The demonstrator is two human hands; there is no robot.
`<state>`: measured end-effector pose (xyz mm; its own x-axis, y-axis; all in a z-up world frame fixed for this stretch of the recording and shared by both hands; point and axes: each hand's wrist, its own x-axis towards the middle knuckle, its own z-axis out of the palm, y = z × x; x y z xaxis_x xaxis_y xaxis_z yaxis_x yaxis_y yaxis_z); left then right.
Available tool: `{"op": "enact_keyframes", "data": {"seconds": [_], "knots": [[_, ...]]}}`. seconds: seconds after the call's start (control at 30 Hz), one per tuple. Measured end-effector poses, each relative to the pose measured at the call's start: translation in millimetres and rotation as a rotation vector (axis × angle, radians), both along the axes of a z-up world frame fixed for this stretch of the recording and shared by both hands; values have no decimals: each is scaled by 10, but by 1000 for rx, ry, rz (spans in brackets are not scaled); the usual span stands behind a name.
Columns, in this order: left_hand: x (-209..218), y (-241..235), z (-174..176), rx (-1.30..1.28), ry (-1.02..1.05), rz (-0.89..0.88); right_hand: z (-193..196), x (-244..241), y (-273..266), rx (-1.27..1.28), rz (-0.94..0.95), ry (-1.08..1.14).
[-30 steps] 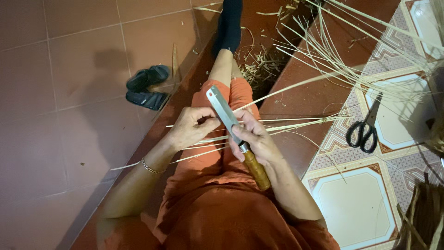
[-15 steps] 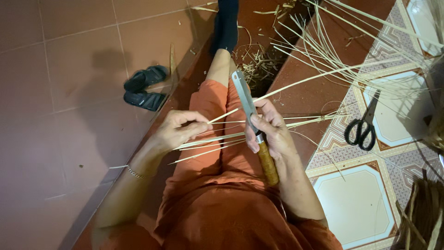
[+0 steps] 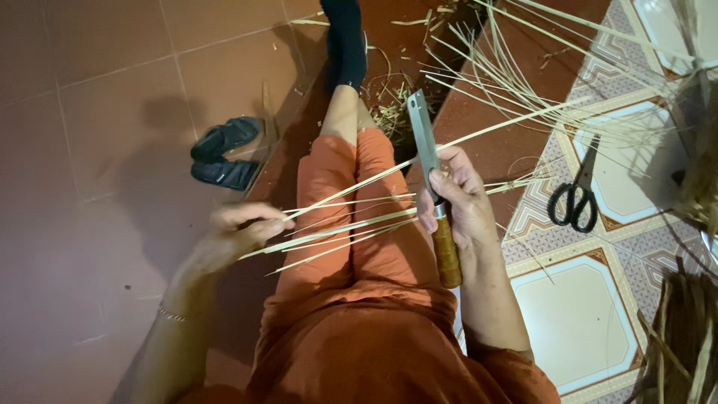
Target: The person sits on the floor and uses a knife to split long bamboo strips into thinner pieces. They hold the strips in one hand and carefully shave or split them with the knife in the other, discarding offcuts onto the floor.
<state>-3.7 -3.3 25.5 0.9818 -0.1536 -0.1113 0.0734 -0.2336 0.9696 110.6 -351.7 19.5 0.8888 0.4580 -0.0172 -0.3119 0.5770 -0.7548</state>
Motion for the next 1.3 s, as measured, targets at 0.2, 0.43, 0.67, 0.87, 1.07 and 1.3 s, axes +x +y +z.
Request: {"op": "enact_keyframes", "data": {"seconds": [0.2,0.43,0.67,0.87,1.07,1.3], "knots": [[-91,170,13,95,240,64,37,34,-117,-30,23,-44],[-271,299,-76,-33,201,181,33,115,-242,-81,-36,-76],[-297,547,-211,35,199,164,63,214,-414,-73,-88,-61],[-332,649,-334,-74,201,182,-64,315,-601,-75,-144,-50],[-290,773,-365,-28,195,273,-181,553,-984,64,-202,-59],[80,418,-263,76,137,285,-171,236,-625,105,19,-90]]}}
